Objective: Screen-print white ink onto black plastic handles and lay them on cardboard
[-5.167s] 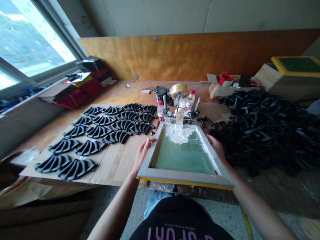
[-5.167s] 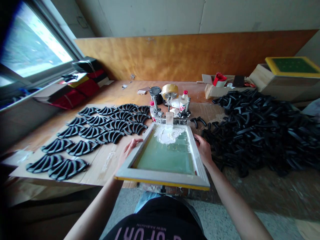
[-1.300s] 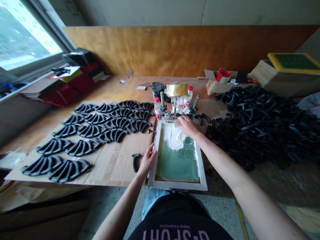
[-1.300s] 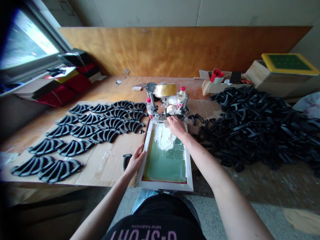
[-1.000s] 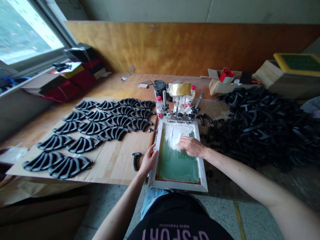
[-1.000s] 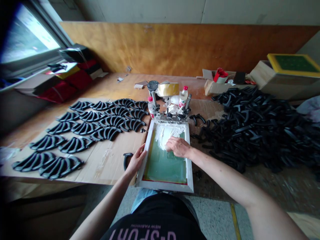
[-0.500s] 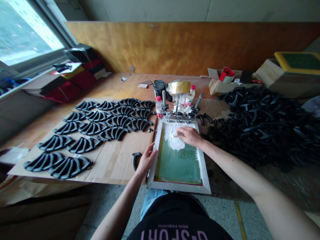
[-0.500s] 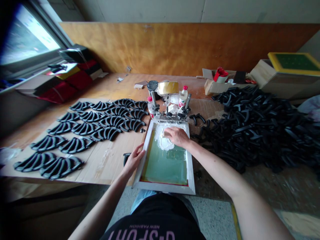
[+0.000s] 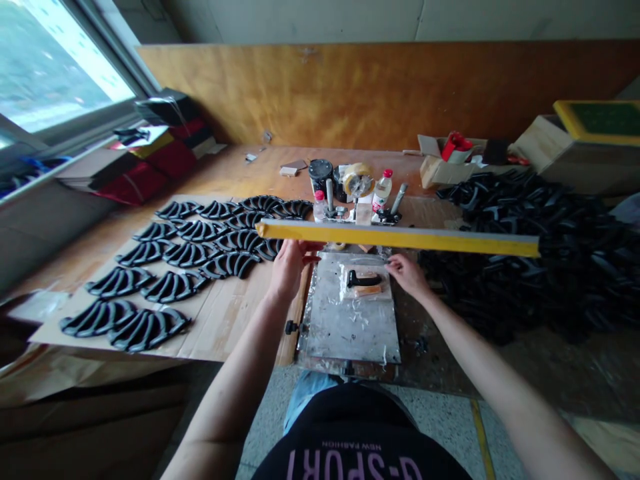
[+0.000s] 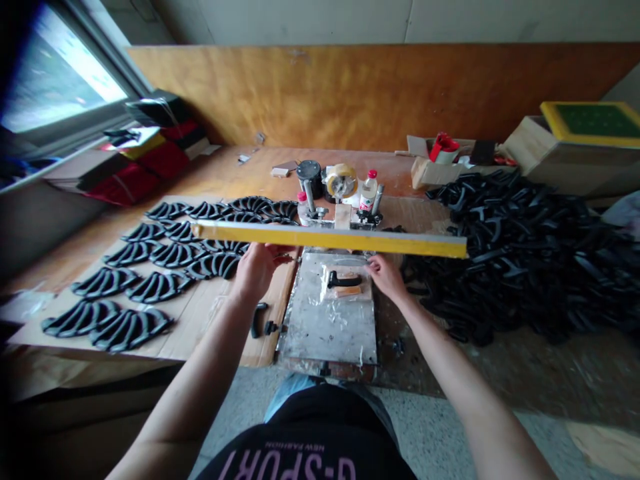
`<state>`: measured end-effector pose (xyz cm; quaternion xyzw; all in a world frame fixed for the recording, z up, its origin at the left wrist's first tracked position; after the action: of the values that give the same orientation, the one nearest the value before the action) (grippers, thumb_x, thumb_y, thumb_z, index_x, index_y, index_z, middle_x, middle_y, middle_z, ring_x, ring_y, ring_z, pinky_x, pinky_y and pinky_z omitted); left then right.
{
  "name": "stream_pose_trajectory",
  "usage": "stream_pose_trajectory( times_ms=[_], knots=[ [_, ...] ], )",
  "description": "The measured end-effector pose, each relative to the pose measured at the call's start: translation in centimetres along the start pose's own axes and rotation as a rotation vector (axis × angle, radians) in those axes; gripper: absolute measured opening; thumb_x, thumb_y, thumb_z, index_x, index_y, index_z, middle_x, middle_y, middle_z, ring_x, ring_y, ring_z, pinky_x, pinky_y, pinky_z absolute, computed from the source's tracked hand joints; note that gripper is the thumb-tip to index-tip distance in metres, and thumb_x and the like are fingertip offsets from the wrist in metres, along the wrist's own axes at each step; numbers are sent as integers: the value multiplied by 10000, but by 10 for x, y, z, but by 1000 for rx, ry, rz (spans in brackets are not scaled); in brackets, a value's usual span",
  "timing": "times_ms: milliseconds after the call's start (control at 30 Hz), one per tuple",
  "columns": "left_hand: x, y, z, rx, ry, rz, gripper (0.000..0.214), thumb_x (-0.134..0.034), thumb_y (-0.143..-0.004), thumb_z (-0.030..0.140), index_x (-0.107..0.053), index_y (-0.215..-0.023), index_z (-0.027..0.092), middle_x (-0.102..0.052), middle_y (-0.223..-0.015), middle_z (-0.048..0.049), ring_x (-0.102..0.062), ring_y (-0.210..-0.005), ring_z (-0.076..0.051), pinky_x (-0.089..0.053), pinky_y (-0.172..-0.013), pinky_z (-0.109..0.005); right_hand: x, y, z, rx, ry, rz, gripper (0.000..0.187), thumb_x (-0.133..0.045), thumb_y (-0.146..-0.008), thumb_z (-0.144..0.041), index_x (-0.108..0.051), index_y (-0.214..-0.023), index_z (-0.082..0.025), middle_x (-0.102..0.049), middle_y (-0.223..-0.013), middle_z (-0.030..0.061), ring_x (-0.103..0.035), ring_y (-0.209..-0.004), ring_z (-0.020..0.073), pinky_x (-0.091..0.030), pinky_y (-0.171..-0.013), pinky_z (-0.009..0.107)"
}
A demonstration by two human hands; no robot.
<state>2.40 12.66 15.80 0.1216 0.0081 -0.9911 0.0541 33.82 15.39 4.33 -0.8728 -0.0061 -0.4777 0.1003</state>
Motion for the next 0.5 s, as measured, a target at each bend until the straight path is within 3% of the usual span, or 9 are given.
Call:
stream_pose_trajectory(
  times_ms=[67,133,233,300,367,400,433,500],
  knots=[
    [-4,3,-15,32,50,63,552,-454,-842,641,-542,-1136,183,-672,-905,-64,-642,-815,-166,-507,-654,-263,-26,17,-22,152,17,-100,322,-658,-823,-285,-641,-1140,-237,-655,-975,43,-587,-950,198,-453,-877,333],
    [-10,21,-45,150,56,101,568,-472,-834,645,-522,-1170,190,-681,-904,-66,-642,-760,-152,-500,-612,-246,-39,29,-46,240,63,-117,247,-678,-820,-250,-674,-1066,-249,-624,-953,41,-558,-967,197,-434,-904,342],
    [-28,66,-105,495,52,-25,624,-531,-798,655,-519,-1192,173,-698,-969,-115,-668,-777,-184,-519,-590,-270,-38,47,-85,254,72,-16,110,-644,-856,-240,-695,-954,-231,-589,-884,49,-539,-907,196,-443,-849,323],
    [-31,93,-132,631,54,-73,622,-544,-780,665,-545,-1136,155,-703,-963,-131,-684,-805,-212,-529,-586,-285,-38,65,-114,344,46,-11,119,-600,-889,-251,-689,-968,-237,-586,-860,50,-537,-889,197,-447,-816,312],
    [-13,106,-144,629,0,-36,571,-554,-771,655,-564,-1044,153,-710,-878,-106,-689,-762,-211,-514,-554,-271,-38,84,-131,472,20,-94,162,-557,-918,-261,-671,-1033,-261,-607,-880,39,-553,-901,187,-450,-816,297],
    [6,107,-146,599,-62,0,537,-553,-774,643,-564,-1000,156,-709,-824,-88,-681,-704,-199,-496,-526,-259,-35,92,-127,481,17,-129,177,-548,-924,-259,-661,-1061,-272,-621,-911,32,-566,-904,178,-454,-813,286],
    [30,107,-147,575,-145,31,507,-543,-781,631,-561,-965,159,-707,-777,-74,-665,-640,-185,-479,-501,-253,-30,98,-114,432,30,-147,193,-549,-924,-252,-649,-1087,-277,-634,-952,28,-580,-906,170,-459,-808,276],
    [90,103,-147,534,-344,145,476,-451,-827,620,-552,-883,159,-689,-671,-60,-590,-493,-157,-438,-447,-250,-13,107,-61,166,126,-127,216,-574,-903,-225,-635,-1107,-258,-646,-1026,42,-608,-912,168,-470,-793,268]
  ],
)
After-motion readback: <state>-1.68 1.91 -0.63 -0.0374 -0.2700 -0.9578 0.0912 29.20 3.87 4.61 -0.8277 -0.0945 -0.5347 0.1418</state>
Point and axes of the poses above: each hand's wrist, its own y-axis away from the middle knuckle, its own x-axis out of the back of the hand, z = x × y, the point moved 5 cm from there along -y, towards the middle knuckle
